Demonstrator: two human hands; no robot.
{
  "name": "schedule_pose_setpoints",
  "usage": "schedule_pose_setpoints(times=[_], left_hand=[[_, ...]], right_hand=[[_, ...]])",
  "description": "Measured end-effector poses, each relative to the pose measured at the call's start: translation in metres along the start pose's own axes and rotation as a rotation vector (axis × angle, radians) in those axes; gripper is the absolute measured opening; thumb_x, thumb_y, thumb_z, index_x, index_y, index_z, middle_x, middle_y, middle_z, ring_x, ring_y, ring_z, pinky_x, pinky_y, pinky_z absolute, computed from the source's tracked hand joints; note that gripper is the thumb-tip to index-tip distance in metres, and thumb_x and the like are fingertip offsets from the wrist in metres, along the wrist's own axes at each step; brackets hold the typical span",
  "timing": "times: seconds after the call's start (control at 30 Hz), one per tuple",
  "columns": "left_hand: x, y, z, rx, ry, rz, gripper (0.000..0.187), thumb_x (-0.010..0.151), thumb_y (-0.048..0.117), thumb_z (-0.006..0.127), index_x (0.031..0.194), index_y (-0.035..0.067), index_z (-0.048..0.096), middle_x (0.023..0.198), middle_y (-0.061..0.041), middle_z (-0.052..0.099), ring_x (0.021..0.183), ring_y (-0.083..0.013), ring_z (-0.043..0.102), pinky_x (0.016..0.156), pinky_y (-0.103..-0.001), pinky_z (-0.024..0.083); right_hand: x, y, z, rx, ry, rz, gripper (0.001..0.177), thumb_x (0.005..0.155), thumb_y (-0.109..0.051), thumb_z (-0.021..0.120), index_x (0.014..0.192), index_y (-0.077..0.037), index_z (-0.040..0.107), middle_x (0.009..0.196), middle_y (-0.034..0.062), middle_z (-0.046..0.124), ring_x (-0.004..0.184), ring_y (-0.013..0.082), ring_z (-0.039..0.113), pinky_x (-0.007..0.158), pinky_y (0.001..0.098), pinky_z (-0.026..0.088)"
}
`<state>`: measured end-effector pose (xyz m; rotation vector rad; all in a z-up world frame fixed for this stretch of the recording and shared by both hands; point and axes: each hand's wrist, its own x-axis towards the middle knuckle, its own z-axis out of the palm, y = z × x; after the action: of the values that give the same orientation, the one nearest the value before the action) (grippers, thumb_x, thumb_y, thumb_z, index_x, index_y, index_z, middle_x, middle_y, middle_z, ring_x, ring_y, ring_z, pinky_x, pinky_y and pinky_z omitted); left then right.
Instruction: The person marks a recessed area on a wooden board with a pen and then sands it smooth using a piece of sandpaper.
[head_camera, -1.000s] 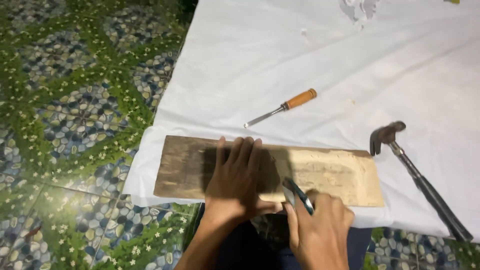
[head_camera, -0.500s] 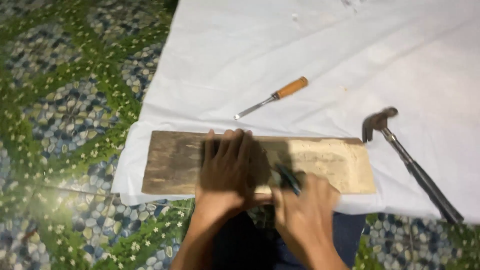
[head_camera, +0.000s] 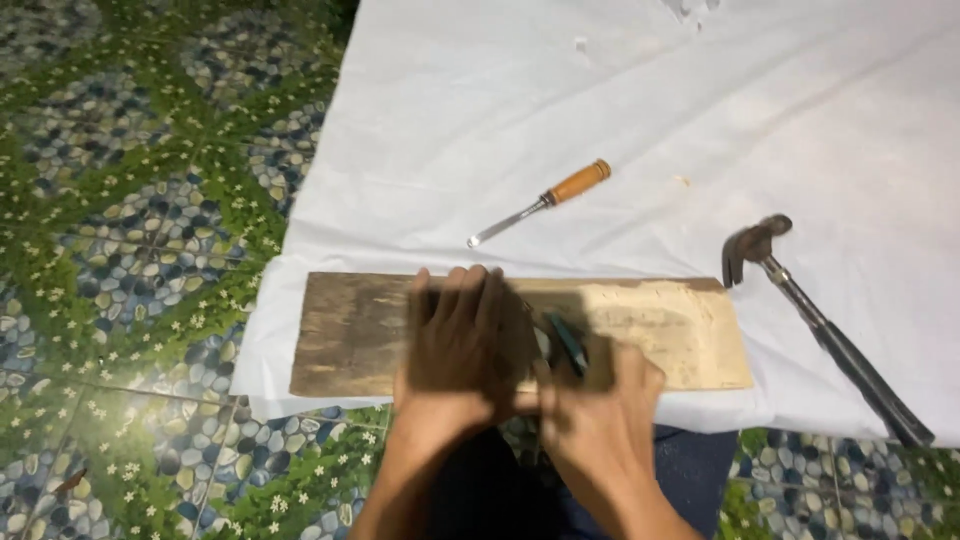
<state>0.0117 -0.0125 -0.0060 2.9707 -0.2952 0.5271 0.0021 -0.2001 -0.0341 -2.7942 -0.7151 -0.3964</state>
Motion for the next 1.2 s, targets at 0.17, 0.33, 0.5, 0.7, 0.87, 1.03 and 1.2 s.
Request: schedule_pose_setpoints(times=[0.17, 0.33, 0.5, 0.7, 0.87, 1.03, 1.2], left_hand=[[-0.011, -0.007, 0.005, -0.155, -0.009, -0.056, 0.155, 0.046, 0.102, 0.074, 0.148, -0.009, 0.035, 0.149, -0.027, 0.043, 0.143, -0.0418, 0.037, 0.123, -0.065, 0.005], [-0.004, -0.004, 0.007, 0.050, -0.049, -0.023, 0.125, 0.055, 0.080, 0.080, 0.142, -0.003, 0.044, 0.144, -0.021, 0.047, 0.136, -0.0393, 0.041, 0.121, -0.065, 0.013], [-0.006, -0.004, -0.005, -0.174, -0.144, -0.076, 0.160, 0.037, 0.087, 0.099, 0.147, -0.009, 0.031, 0.145, -0.024, 0.043, 0.142, -0.0435, 0.034, 0.123, -0.066, 0.003], [-0.004, 0.002, -0.007, 0.003, -0.065, -0.039, 0.086, 0.077, 0.055, 0.070, 0.139, -0.001, 0.049, 0.145, -0.023, 0.049, 0.136, -0.0414, 0.044, 0.120, -0.067, 0.015], [-0.011, -0.006, 0.004, -0.104, -0.059, -0.052, 0.158, 0.045, 0.100, 0.081, 0.148, -0.010, 0.032, 0.150, -0.028, 0.042, 0.145, -0.0436, 0.034, 0.123, -0.068, 0.004], [-0.006, -0.002, -0.001, -0.038, -0.031, -0.056, 0.120, 0.062, 0.074, 0.079, 0.145, -0.004, 0.043, 0.148, -0.024, 0.048, 0.140, -0.0407, 0.041, 0.123, -0.063, 0.010], [-0.010, -0.003, -0.007, -0.155, -0.036, -0.045, 0.155, 0.041, 0.087, 0.092, 0.146, -0.011, 0.035, 0.144, -0.028, 0.046, 0.141, -0.0467, 0.038, 0.122, -0.067, 0.009]], right_hand=[[0.007, -0.028, -0.050, 0.016, -0.036, 0.089, 0.029, 0.090, -0.031, 0.062, 0.082, -0.007, 0.076, 0.105, 0.0166, 0.050, 0.094, 0.0306, 0.042, 0.086, 0.0508, 0.031], [0.022, -0.029, -0.045, 0.083, 0.140, -0.088, 0.030, 0.072, -0.029, 0.078, 0.099, -0.018, 0.082, 0.114, 0.0129, 0.045, 0.104, 0.0309, 0.033, 0.083, 0.0500, 0.027], [0.000, -0.036, -0.058, 0.051, 0.101, 0.052, 0.020, 0.088, -0.024, 0.066, 0.092, -0.007, 0.075, 0.101, 0.0149, 0.053, 0.090, 0.0282, 0.044, 0.081, 0.0471, 0.031], [0.009, -0.017, -0.019, 0.175, -0.004, 0.005, 0.033, 0.053, -0.012, 0.080, 0.078, -0.033, 0.087, 0.137, 0.0155, 0.041, 0.119, 0.0370, 0.029, 0.088, 0.0559, 0.029], [0.009, -0.026, -0.054, 0.120, 0.073, 0.007, 0.024, 0.086, -0.024, 0.064, 0.077, -0.004, 0.074, 0.109, 0.0178, 0.055, 0.095, 0.0305, 0.044, 0.085, 0.0473, 0.031], [0.024, -0.023, -0.033, 0.167, 0.210, -0.077, 0.021, 0.088, -0.021, 0.071, 0.091, -0.002, 0.076, 0.114, 0.0109, 0.047, 0.094, 0.0245, 0.034, 0.083, 0.0419, 0.026], [0.007, -0.033, -0.070, 0.173, 0.125, -0.027, 0.020, 0.087, -0.021, 0.066, 0.076, -0.006, 0.073, 0.098, 0.0107, 0.058, 0.089, 0.0263, 0.047, 0.086, 0.0424, 0.031]])
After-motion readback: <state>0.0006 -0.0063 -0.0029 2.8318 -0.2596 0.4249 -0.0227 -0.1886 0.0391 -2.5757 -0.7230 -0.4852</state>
